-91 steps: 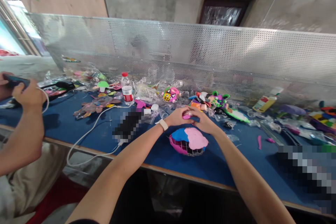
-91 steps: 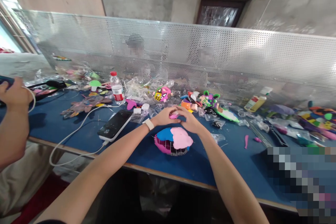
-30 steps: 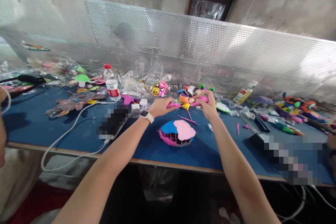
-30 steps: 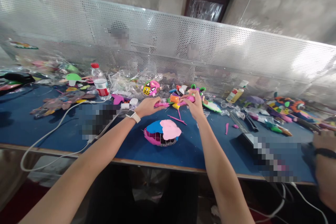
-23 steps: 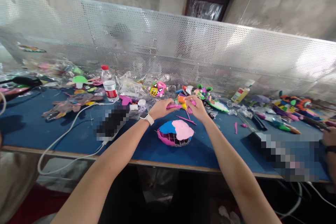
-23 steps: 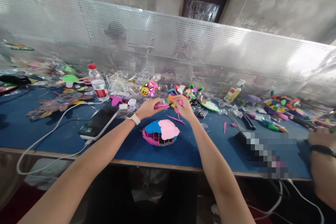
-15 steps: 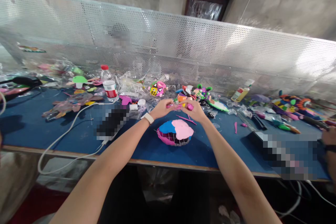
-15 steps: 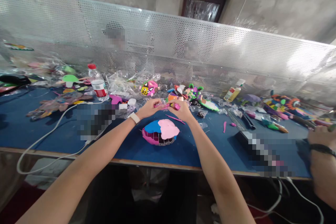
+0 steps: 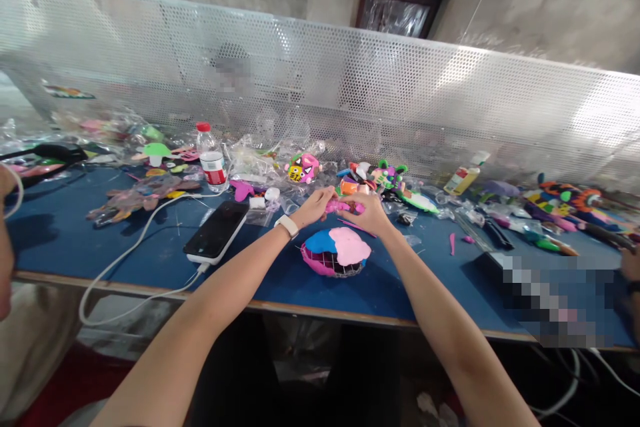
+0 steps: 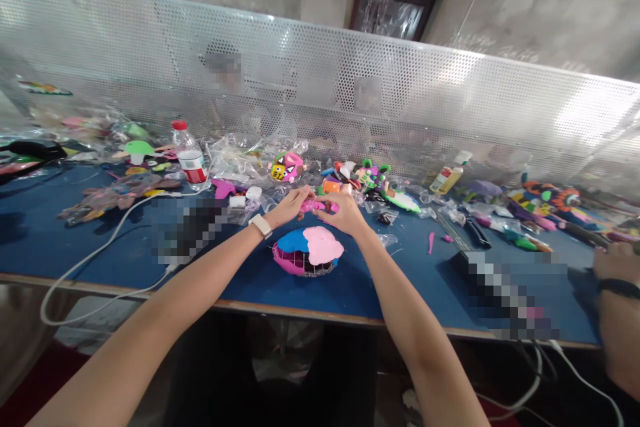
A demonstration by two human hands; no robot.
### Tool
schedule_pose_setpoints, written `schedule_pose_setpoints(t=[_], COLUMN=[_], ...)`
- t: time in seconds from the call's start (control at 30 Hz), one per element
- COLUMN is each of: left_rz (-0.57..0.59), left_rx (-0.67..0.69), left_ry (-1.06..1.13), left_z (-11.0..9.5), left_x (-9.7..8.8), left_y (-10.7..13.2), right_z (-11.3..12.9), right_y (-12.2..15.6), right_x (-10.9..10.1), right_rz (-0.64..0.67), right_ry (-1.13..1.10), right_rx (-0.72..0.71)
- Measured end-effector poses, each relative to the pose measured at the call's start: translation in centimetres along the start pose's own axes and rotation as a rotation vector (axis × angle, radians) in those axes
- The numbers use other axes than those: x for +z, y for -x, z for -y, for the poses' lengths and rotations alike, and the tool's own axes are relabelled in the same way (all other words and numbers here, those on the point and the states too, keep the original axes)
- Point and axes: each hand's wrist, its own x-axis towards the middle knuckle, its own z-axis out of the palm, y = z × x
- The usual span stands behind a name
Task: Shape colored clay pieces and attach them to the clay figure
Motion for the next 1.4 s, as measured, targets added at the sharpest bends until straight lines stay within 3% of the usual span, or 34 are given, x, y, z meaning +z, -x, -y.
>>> schedule_pose_setpoints(t=[0.23, 0.5, 0.7, 0.87, 1.0, 1.13, 1.27, 1.4], left_rz=[0.063, -0.001, -0.069, -0.109, -0.163, -0.215, -0.233, -0.22], left_rx=[0.048, 0.079, 0.125, 0.14, 0.185, 0.273, 0.274, 0.266], left_ry=[0.09, 0.125, 0.07, -0.009, -0.179, -0.385, -0.432, -0.424], left_z=[-0.3, 0.9, 1.0, 0.6, 0.3, -0.1, -0.1, 0.2], left_x=[0.2, -0.3, -0.1, -0.3, -1.0, -1.9, -2.5, -2.6], left_y=[-0.1, -0.5, -0.4, -0.2, -0.1, -0.1, -0.1, -0.2], right_z=[0.3, -0.3, -0.4, -1.0, -1.3, -1.7, -2.3, -2.7], right_y=[-0.1, -0.4, -0.5, -0.6, -0.7, -0.7, -0.7, -0.8], right_x=[0.2, 0.2, 0.4, 0.8, 0.3, -1.1, -2.3, -2.5], right_rz=[-0.013, -0.237, -0.202, -0.09, -0.061, -0.115, -0.287, -0.342], right_ry=[0.083, 0.096, 0.03, 0.053, 0.086, 0.108, -0.07, -0.515], right_rx=[-0.06, -0.04, -0.053, -0.052, -0.047, 0.074, 0.184, 0.349])
